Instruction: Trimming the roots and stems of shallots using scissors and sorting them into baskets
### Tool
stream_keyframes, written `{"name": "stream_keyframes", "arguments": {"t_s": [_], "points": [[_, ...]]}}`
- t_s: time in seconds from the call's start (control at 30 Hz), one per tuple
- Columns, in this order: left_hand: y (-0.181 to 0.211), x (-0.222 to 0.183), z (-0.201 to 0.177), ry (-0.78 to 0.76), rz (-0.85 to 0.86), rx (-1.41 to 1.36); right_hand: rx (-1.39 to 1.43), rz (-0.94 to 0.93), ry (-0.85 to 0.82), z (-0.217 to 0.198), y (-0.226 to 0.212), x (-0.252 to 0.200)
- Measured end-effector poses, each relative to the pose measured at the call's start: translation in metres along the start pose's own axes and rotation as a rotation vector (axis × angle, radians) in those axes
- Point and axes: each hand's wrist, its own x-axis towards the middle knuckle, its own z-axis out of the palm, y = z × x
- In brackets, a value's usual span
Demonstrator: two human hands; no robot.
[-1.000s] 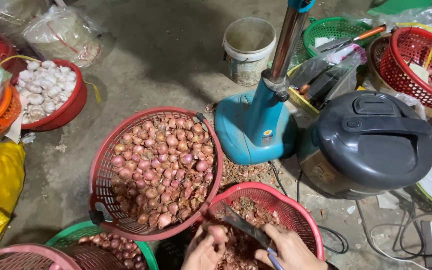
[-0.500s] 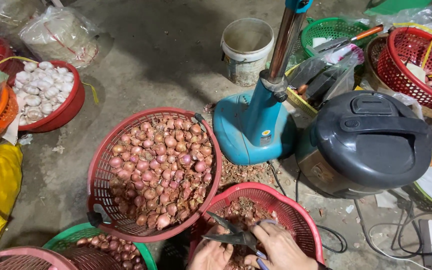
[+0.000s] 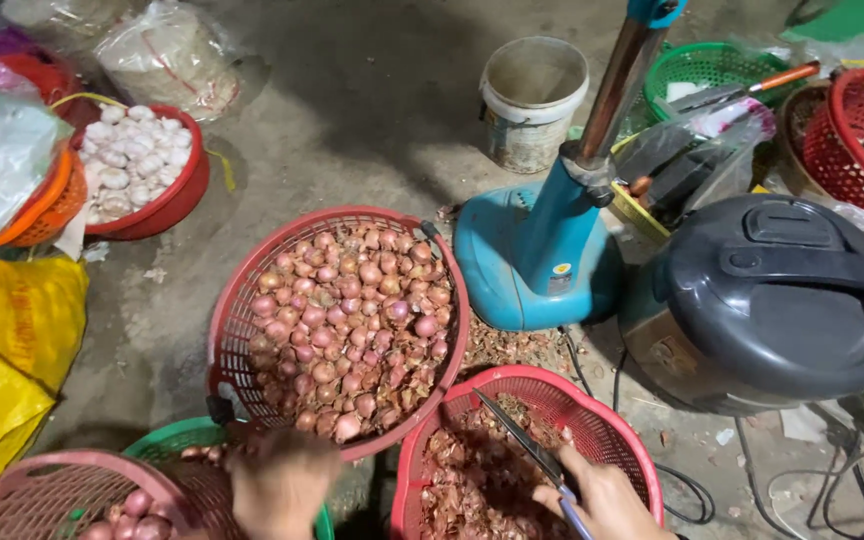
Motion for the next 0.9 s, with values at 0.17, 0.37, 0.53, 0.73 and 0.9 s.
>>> {"name": "stream_keyframes", "arguments": {"t_s": [0.17, 0.37, 0.53, 0.73, 0.9], "points": [[0.01, -0.014, 0.102, -1.346, -0.556, -0.592, -0.031, -0.031, -0.008, 0.008, 0.014, 0.004], [0.018, -0.018, 0.145, -1.676, -0.711, -0.418, 0.012, 0.044, -0.054, -0.001, 0.004, 0.002], [0.007, -0.023, 0.14, -1.577, -0.74, -0.785, -0.016, -0.011, -0.041, 0.006, 0.0, 0.008], [0.038, 0.017, 0.071, -1.096, -1.039, -1.289, -0.034, -0.057, -0.013, 0.015, 0.014, 0.005], [0.074, -0.01, 0.024, -0.827, -1.207, -2.031, 0.006, -0.177, 0.02, 0.003, -0.002, 0.006]]}}
